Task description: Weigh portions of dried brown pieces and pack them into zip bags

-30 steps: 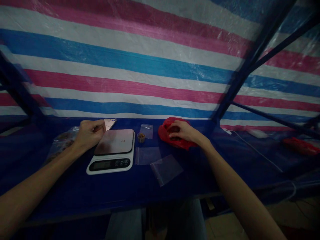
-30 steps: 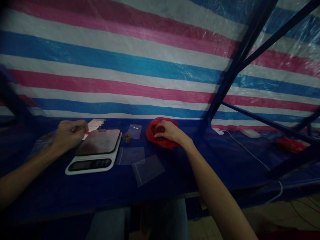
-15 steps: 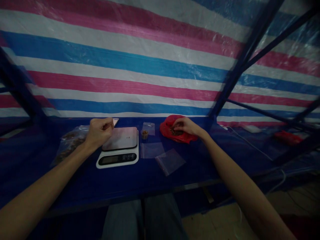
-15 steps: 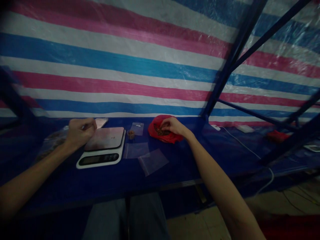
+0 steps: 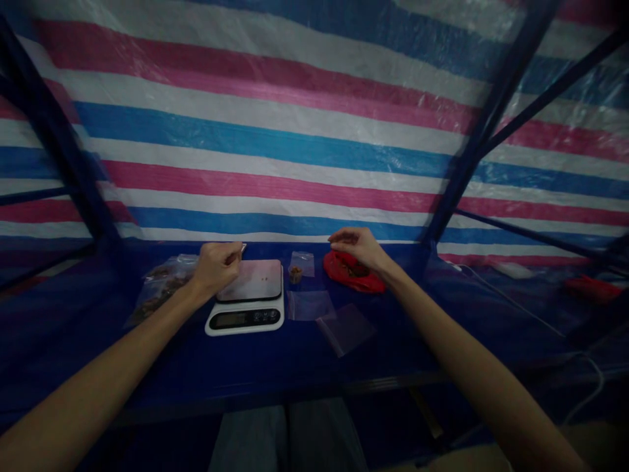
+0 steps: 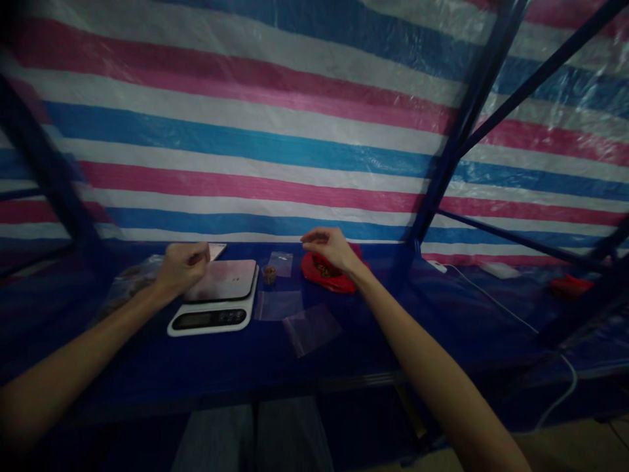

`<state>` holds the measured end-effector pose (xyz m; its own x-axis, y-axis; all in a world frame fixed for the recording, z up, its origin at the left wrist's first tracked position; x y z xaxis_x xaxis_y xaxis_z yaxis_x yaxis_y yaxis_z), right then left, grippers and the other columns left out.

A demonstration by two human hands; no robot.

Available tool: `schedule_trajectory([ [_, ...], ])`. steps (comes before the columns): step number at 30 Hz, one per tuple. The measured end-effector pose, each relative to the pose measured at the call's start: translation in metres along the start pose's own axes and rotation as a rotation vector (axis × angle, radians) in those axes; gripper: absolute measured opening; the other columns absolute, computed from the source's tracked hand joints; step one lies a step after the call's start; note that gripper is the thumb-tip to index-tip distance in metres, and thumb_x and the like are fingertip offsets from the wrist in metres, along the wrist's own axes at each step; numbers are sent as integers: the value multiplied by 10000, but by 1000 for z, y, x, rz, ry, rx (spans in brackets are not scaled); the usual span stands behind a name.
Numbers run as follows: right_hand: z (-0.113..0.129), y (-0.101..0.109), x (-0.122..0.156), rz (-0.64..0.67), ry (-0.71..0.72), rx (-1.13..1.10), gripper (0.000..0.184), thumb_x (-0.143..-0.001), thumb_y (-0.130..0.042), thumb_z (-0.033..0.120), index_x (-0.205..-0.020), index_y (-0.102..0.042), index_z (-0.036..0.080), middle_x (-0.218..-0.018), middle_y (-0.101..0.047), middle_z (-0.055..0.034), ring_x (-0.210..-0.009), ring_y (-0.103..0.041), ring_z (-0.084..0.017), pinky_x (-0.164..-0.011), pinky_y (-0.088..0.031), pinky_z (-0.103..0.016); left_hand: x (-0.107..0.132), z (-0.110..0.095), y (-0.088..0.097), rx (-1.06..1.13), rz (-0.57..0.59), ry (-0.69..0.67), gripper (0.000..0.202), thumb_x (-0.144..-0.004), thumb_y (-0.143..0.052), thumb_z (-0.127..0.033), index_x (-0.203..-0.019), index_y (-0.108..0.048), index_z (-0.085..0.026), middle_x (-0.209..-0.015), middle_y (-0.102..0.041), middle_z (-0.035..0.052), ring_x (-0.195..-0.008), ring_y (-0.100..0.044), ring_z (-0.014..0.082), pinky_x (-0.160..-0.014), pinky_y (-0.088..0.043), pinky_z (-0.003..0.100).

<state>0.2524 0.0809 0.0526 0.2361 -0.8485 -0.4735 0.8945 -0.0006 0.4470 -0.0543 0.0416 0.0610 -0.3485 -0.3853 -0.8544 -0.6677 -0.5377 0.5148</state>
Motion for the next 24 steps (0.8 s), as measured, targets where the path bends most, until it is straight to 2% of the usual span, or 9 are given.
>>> schedule_trajectory([
  [5,13,-76,-16,170,73,-19,129,-774,-768,218,-888,-761,157,-908,-774,-75,-841,-703,-190,-802,-544,-338,5,-10,-16,-25,70,-92,209,-652,-463,-69,-496,-399,-194,-433,-357,-38,-390,-337,103,-483,-228,277],
  [8,10,-100,-16,202,84,-5,107,-798,-749,177,-904,-763,162,-907,-774,-63,-813,-700,-177,-762,-532,-309,5,-15,-14,-23,66,-124,205,-657,-454,-62,-502,-416,-192,-436,-349,-43,-388,-336,94,-474,-230,269],
  [14,5,-96,-10,95,113,82,130,-827,-739,143,-950,-769,172,-973,-774,-64,-882,-699,-182,-792,-511,-310,1,-17,-2,1,41,-106,187,-665,-455,-68,-521,-472,-186,-446,-369,-56,-378,-340,72,-461,-257,243],
  [17,6,-97,-7,108,129,83,127,-839,-734,148,-955,-771,187,-976,-762,-57,-892,-696,-181,-812,-516,-317,-2,-15,6,2,12,-61,188,-659,-447,-68,-515,-481,-183,-428,-350,-61,-362,-332,66,-449,-256,234],
  [20,8,-102,-5,134,129,63,112,-845,-731,162,-938,-775,204,-950,-737,-46,-826,-688,-171,-768,-532,-314,-4,-16,14,-8,-34,-44,184,-645,-441,-60,-516,-494,-180,-409,-333,-68,-348,-327,62,-437,-251,228],
  [24,8,-107,-5,164,122,13,88,-854,-728,180,-914,-785,208,-948,-710,-51,-784,-687,-171,-751,-549,-325,-4,-14,14,-4,-31,-8,190,-654,-441,-67,-513,-499,-179,-409,-347,-64,-353,-342,64,-444,-265,228],
])
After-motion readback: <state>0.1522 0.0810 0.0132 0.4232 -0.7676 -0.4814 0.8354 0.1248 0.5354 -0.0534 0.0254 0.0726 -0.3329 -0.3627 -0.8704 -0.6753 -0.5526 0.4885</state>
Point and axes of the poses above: each hand's wrist, its own x-axis away from the middle knuckle, its own y-axis out of the back of the hand, z = x × y, the point moved 9 cm from there along -x, towards the middle knuckle
